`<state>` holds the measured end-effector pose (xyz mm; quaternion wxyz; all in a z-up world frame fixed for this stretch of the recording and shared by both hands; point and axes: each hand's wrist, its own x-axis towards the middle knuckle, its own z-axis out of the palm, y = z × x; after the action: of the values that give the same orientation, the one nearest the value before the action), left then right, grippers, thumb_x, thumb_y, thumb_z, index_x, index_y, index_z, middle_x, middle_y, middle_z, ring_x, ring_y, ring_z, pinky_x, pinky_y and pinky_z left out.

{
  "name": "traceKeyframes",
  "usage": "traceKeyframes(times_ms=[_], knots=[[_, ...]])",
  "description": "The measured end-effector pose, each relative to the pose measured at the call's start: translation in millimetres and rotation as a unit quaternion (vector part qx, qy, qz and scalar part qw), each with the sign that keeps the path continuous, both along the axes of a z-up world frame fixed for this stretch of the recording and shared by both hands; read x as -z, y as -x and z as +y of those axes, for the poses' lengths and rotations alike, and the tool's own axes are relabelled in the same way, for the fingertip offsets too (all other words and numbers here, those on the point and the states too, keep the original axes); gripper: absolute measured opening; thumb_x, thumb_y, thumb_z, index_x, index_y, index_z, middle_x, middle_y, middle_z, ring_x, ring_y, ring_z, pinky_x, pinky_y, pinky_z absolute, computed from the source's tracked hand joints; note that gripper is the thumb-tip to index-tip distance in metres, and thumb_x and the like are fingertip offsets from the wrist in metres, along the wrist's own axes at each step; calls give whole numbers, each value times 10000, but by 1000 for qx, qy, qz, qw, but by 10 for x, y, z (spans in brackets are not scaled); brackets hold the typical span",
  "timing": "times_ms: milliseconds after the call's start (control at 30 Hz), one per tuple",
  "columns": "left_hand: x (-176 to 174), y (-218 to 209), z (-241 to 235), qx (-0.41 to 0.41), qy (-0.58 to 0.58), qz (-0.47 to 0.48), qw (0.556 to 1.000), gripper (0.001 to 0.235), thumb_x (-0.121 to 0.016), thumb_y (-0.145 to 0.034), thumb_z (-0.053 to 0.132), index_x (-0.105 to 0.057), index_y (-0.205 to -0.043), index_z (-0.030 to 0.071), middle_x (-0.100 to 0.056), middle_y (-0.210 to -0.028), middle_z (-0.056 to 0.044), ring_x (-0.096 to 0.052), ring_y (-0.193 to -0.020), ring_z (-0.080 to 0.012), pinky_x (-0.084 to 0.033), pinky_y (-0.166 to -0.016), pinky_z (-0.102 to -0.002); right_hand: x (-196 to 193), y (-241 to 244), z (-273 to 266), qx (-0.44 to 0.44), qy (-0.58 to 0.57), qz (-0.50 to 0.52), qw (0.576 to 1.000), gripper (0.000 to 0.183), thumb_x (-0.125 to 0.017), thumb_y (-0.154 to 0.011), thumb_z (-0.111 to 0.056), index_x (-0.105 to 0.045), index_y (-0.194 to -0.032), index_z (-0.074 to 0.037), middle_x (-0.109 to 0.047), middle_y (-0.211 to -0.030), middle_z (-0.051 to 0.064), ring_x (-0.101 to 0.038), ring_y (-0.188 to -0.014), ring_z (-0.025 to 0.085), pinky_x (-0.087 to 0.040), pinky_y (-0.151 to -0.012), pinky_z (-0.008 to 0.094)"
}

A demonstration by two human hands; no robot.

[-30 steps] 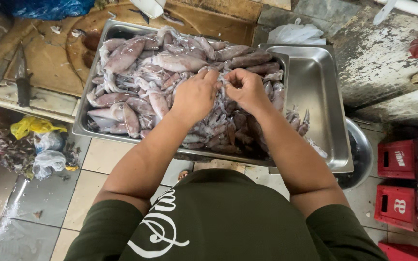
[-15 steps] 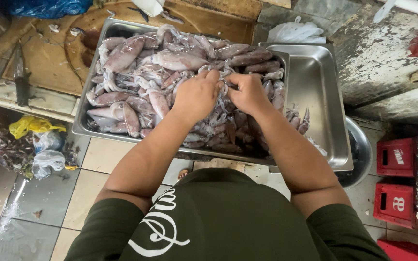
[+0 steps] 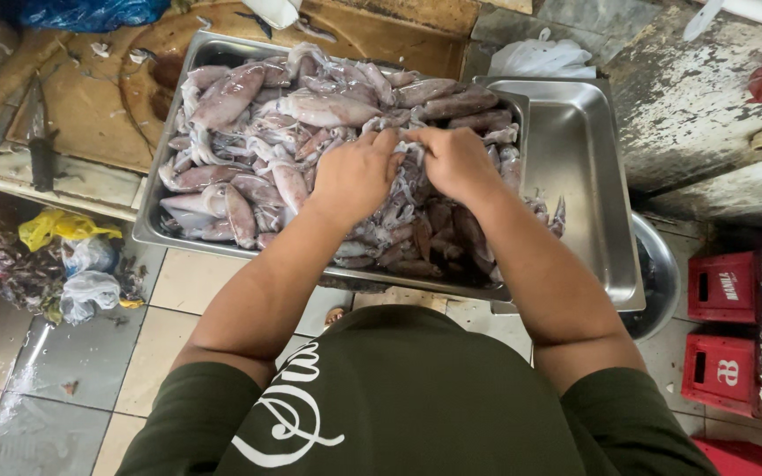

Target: The person sorts and preps a large quantity of whole squid by hand in a metal tray, lifting and turning them over to separate them.

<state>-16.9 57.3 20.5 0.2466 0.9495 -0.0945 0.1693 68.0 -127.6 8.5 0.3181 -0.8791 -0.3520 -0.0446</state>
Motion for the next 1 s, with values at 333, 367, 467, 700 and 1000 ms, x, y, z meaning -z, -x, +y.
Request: traceKeyframes(times_ms=[333, 367, 467, 700, 1000], knots=[[-55, 70, 77, -44, 33, 33, 998, 200, -599, -993, 269, -628, -1080, 92, -725, -1007, -155, -697, -878, -401, -529, -727, -531, 186, -1264, -251, 188, -6, -35, 982, 141, -656, -1003, -106, -747, -1111, -105, -793, -970, 115, -752, -928, 288, -570, -851, 403], [-51, 79, 71, -46, 42, 41, 997, 206, -595, -998, 274, -625, -1087, 91, -724, -1016, -157, -695, -887, -404, -524, -747, -543, 225, -1442, -260, 191, -8, -54, 980, 126, -685, -984, -112, -748, -1093, -102, -785, -992, 113, -752, -922, 284, -568, -840, 394], [-37, 80, 39, -45, 10, -7, 999, 190, -605, -989, 273, -637, -1064, 102, -747, -982, -126, -713, -815, -378, -445, -957, -622, 288, -1831, -348, 180, -16, -105, 978, 206, -794, -867, -133, -751, -1059, -73, -772, -991, 136, -737, -910, 312, -556, -802, 403], [-46, -11, -4, -55, 0, 24, 998, 213, -619, -978, 288, -651, -1086, 107, -752, -994, -131, -719, -843, -360, -398, -954, -597, -324, -1329, -331, 91, -33, -3, 995, 455, -651, -854, 22, -727, -1280, -119, -752, -1144, 146, -747, -1068, 253, -608, -888, 384], [-55, -518, -425, 78, 191, -35, 978, 310, -654, -1027, 164, -496, -1276, 67, -717, -1216, -172, -677, -1075, -410, -517, -887, -514, -415, -125, -303, -49, -103, 8, 993, 550, -594, -904, 117, -583, -1421, -68, -705, -1305, 158, -692, -1183, 285, -562, -975, 357]])
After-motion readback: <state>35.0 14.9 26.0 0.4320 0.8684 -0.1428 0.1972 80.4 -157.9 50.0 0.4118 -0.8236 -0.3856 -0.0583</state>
